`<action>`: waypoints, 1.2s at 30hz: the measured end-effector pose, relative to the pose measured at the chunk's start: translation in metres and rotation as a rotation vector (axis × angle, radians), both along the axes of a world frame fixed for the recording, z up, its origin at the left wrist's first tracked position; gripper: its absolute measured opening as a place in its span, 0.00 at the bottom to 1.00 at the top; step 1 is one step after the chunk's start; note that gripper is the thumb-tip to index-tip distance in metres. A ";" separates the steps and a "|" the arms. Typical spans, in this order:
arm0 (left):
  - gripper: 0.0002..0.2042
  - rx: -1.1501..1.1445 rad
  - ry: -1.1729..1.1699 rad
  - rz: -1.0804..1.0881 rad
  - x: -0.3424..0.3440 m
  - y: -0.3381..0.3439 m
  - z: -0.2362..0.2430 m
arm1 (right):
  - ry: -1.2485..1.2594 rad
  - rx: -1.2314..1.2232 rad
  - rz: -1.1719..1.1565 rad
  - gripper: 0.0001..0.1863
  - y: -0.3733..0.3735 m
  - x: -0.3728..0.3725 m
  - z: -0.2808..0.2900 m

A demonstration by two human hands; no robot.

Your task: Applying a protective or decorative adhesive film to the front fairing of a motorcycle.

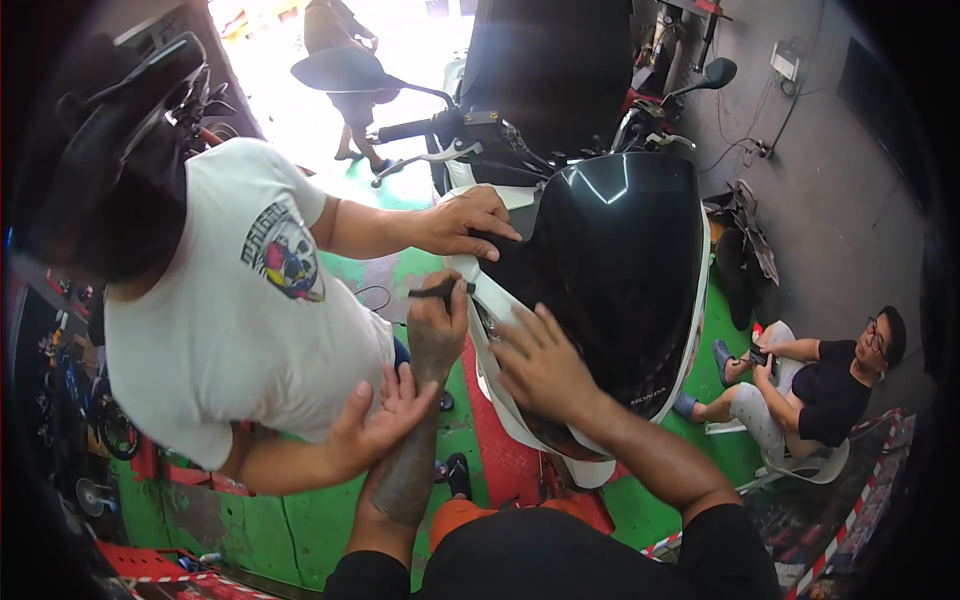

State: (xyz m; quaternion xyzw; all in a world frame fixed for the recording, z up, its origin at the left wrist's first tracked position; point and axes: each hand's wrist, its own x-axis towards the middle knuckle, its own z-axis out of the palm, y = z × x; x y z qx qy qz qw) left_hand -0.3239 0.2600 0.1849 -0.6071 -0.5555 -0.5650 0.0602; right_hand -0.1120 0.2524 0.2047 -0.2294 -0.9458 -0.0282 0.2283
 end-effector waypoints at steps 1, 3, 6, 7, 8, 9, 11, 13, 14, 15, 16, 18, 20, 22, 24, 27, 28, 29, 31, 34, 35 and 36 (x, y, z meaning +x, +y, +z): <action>0.04 0.011 -0.036 0.019 0.010 -0.008 -0.007 | 0.039 -0.102 0.046 0.18 -0.017 0.009 -0.008; 0.03 -0.024 -0.158 0.002 0.031 -0.022 -0.045 | 0.151 -0.305 0.104 0.15 -0.043 0.030 -0.033; 0.02 -0.125 -0.279 -0.095 0.067 -0.087 -0.088 | 0.280 -0.383 0.118 0.12 -0.091 0.082 -0.058; 0.02 -0.260 -0.323 -0.163 0.078 -0.112 -0.095 | 0.361 -0.402 0.073 0.10 -0.104 0.103 -0.062; 0.01 -0.391 -0.370 -0.230 0.089 -0.136 -0.099 | 0.439 -0.416 0.027 0.09 -0.109 0.124 -0.062; 0.02 -0.532 -0.261 -0.266 0.095 -0.159 -0.104 | 0.439 -0.425 0.027 0.09 -0.106 0.144 -0.061; 0.02 -0.692 -0.157 -0.293 0.101 -0.202 -0.120 | 0.540 -0.261 -0.121 0.08 -0.098 0.182 -0.064; 0.05 -0.836 0.054 -0.352 0.107 -0.231 -0.137 | 0.605 -0.141 -0.208 0.09 -0.075 0.213 -0.055; 0.05 -0.857 0.063 -0.335 0.108 -0.251 -0.138 | 0.647 -0.093 -0.231 0.11 -0.055 0.214 -0.055; 0.06 -0.939 0.054 -0.270 0.111 -0.272 -0.137 | 0.689 -0.043 -0.255 0.14 -0.037 0.214 -0.056; 0.07 -1.009 0.038 -0.246 0.116 -0.279 -0.140 | 0.699 -0.011 -0.288 0.14 -0.025 0.226 -0.056; 0.07 -1.042 0.053 -0.241 0.127 -0.292 -0.134 | 0.731 0.017 -0.304 0.14 -0.007 0.239 -0.054; 0.07 -1.066 0.070 -0.227 0.136 -0.303 -0.126 | 0.879 -0.031 -0.363 0.14 -0.003 0.246 -0.048; 0.08 -1.042 0.100 -0.236 0.144 -0.310 -0.119 | 0.905 -0.067 -0.395 0.14 -0.010 0.253 -0.051; 0.07 -1.046 0.129 -0.242 0.150 -0.317 -0.111 | 0.898 -0.110 -0.452 0.12 -0.027 0.261 -0.055; 0.07 -1.037 0.155 -0.249 0.157 -0.333 -0.105 | 0.859 -0.173 -0.511 0.12 -0.068 0.276 -0.068; 0.07 -1.028 0.152 -0.244 0.157 -0.338 -0.105 | 0.837 -0.194 -0.528 0.12 -0.083 0.281 -0.070; 0.07 -1.019 0.164 -0.259 0.159 -0.344 -0.105 | 0.842 -0.179 -0.542 0.12 -0.099 0.289 -0.074; 0.07 -0.965 0.165 -0.282 0.160 -0.355 -0.107 | 0.749 -0.245 -0.593 0.11 -0.130 0.302 -0.083; 0.07 -0.976 0.156 -0.300 0.165 -0.374 -0.114 | 0.717 -0.326 -0.669 0.10 -0.174 0.318 -0.095; 0.07 -0.976 0.149 -0.311 0.166 -0.383 -0.117 | 0.710 -0.412 -0.695 0.10 -0.187 0.322 -0.098; 0.07 -1.001 0.138 -0.323 0.165 -0.391 -0.123 | 0.701 -0.409 -0.701 0.10 -0.200 0.325 -0.103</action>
